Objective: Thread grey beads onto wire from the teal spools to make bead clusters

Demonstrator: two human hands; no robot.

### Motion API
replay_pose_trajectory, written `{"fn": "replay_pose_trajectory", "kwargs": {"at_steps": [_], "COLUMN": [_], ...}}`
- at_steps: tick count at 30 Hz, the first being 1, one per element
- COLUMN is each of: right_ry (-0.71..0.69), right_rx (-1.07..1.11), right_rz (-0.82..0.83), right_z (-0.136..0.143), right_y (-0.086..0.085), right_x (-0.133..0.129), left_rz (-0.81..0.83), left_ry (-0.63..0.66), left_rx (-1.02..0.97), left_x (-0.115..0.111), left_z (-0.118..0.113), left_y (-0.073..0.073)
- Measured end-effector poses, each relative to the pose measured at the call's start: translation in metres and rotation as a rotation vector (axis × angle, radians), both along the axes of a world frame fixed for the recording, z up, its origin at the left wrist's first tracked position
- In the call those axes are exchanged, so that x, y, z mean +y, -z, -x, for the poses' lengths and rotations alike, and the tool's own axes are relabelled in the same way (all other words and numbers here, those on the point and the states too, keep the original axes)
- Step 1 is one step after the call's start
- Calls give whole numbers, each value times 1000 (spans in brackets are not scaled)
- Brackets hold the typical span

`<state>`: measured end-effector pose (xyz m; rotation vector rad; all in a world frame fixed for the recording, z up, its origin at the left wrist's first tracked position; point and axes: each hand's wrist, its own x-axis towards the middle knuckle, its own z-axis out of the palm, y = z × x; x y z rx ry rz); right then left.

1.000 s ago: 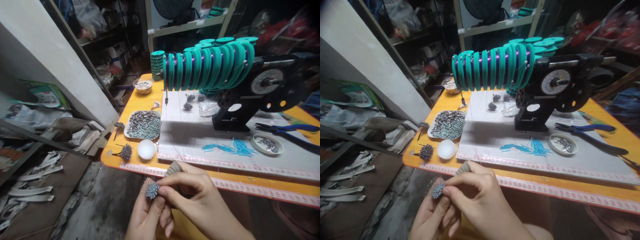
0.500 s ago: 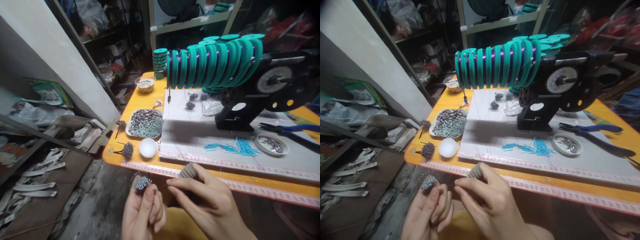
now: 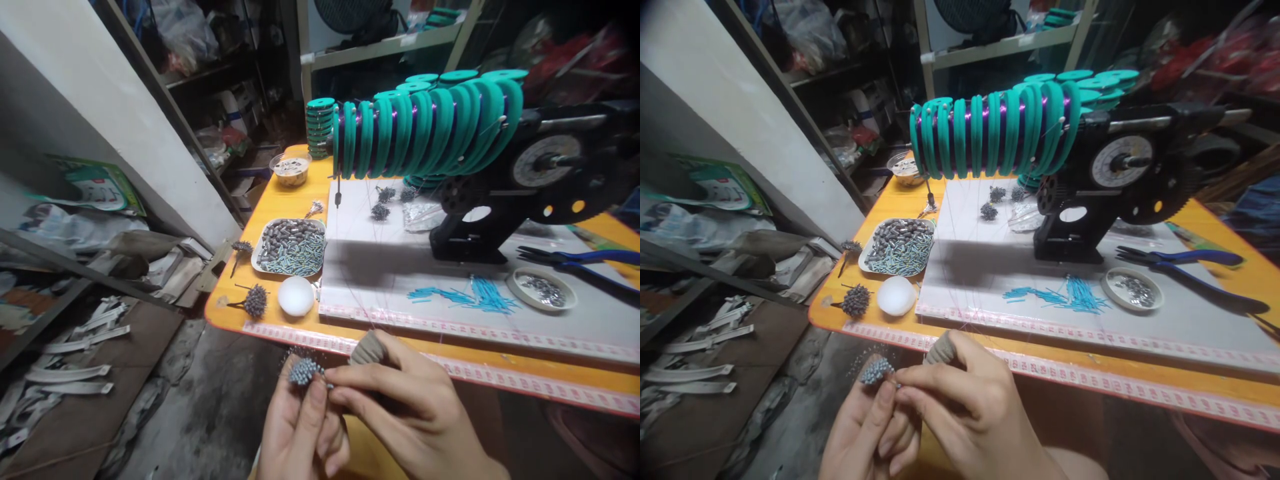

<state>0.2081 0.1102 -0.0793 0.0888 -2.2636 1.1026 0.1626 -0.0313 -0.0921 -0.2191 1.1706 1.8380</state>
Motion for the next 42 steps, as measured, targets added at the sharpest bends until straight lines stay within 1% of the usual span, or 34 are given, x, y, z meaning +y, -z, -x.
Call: {"fn": "replay_pose_trajectory", "kwargs": {"at_steps": [2, 3, 4, 6, 9, 11, 13, 14, 15, 16, 17, 19, 20, 22, 23, 24, 25, 27, 29, 30, 33, 36, 39, 42], "right_ry": [1, 5, 9, 11, 17, 37, 82, 108, 118, 110, 88, 12, -13, -33, -37, -37, -38, -21, 11, 25, 45, 44, 58, 91], "right_rx": [-18, -20, -23, -22, -2, 34, 48, 48, 22, -10, -9, 6, 30, 63, 75, 81, 80, 78, 69, 55, 27, 20, 25, 45], "right_rz": [-15, -21, -27, -29, 3, 32, 19, -2, -39, -67, -76, -35, -6, 26, 27, 20, 12, 3, -2, -8, -23, -6, -11, -39], "right_z": [0, -1, 0, 0, -1, -3, -6, -8, -10, -11, -11, -10, -8, -4, -3, -1, 0, 2, 1, 1, -1, -1, 0, 0], "right_y": [0, 0, 1, 4, 8, 8, 4, 1, -3, -7, -10, -13, -14, -12, -12, -11, -10, -10, -10, -10, -9, -6, -3, -1], "right_x": [2, 2, 2, -1, -8, -9, -6, -3, 0, 3, 5, 5, 4, 0, -1, -3, -3, -3, -1, 0, 2, 3, 4, 6], "left_rz": [12, 15, 20, 32, 25, 8, 27, 74, 88, 121, 170, 298, 320, 283, 273, 295, 374, 667, 772, 789, 791, 787, 783, 800], "left_ry": [-21, -26, -36, -68, -144, -248, -448, -585, -682, -708, -658, -499, -459, -433, -359, -225, -47, 237, 376, 438, 557, 608, 608, 536], "left_rx": [-7, -6, -3, 29, 210, 403, 582, 635, 714, 794, 871, 1036, 1130, 1283, 1325, 1357, 1380, 1497, 1553, 1575, 1636, 1699, 1740, 1751], "left_x": [3, 4, 4, 2, -4, -9, -15, -18, -21, -24, -25, -26, -24, -17, -12, -7, -1, 10, 22, 27, 39, 45, 47, 46], "left_z": [-2, -3, -3, -3, 3, 12, 25, 33, 41, 49, 57, 76, 86, 109, 122, 135, 148, 172, 191, 199, 213, 218, 216, 211], "left_y": [-6, -6, -3, 6, 21, 22, 13, 6, -3, -12, -20, -36, -43, -55, -60, -63, -66, -67, -63, -60, -51, -46, -46, -47]}}
